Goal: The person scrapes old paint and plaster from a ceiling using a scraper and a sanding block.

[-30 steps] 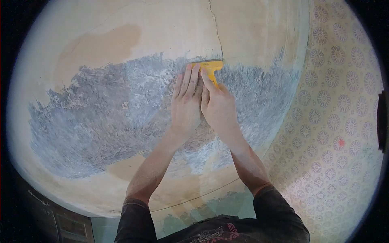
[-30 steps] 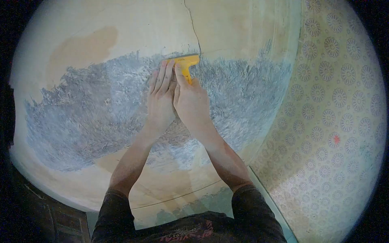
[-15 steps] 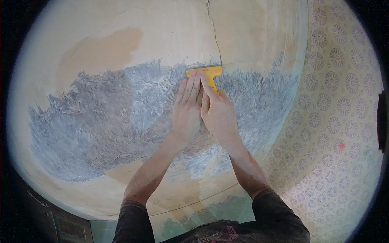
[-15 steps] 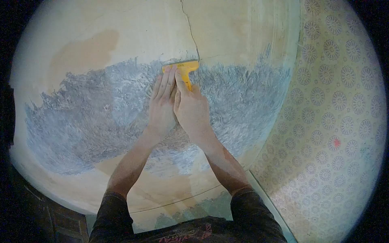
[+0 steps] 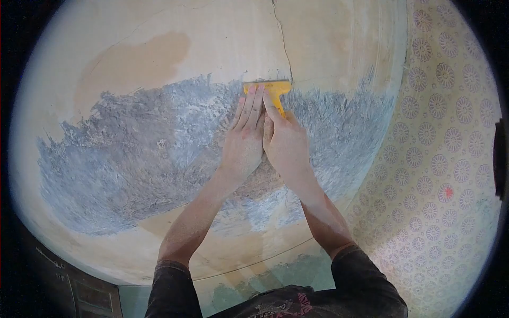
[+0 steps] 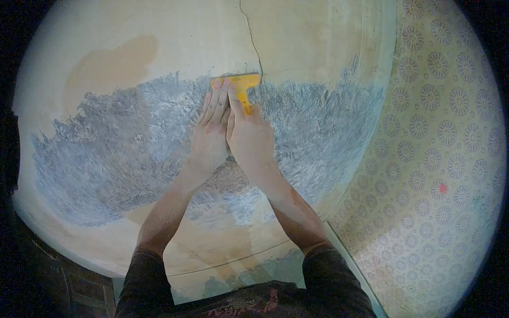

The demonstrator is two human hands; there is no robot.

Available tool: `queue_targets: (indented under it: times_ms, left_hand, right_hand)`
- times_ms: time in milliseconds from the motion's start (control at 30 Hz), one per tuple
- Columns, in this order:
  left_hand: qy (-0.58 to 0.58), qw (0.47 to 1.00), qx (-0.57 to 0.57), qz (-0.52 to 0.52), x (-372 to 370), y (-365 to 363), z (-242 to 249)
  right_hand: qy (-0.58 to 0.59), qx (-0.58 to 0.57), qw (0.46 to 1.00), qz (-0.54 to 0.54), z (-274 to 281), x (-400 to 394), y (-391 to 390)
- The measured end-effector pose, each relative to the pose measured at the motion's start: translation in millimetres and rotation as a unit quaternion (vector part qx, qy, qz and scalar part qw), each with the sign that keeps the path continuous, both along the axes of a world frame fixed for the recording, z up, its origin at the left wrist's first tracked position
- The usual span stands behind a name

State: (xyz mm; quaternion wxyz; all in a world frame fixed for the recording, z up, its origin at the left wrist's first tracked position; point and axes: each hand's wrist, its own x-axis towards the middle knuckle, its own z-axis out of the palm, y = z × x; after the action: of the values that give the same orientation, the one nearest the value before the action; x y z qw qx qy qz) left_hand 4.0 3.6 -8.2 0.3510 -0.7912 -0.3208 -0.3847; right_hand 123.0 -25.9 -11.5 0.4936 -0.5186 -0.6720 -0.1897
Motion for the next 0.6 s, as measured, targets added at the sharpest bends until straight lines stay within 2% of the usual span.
queue_targets:
  times_ms: [67, 167, 300, 600]
  left_hand:
    - [-0.013, 0.999, -0.024, -0.041, -2, -6, -6]
    - [0.008, 1.0, 0.011, -0.014, -2, 4, 7]
    - [0.007, 1.0, -0.009, -0.016, -2, -5, 3]
    - [0.003, 0.999, -0.009, -0.037, 0, -4, 5]
  right_hand:
    - [0.042, -0.031, 0.998, 0.018, -4, -3, -4]
    - [0.047, 0.002, 0.999, 0.024, 3, -3, 8]
    - [0.034, -0.042, 0.999, 0.004, 7, -2, -4]
    - [0.036, -0.016, 0.999, -0.016, 10, -3, -8]
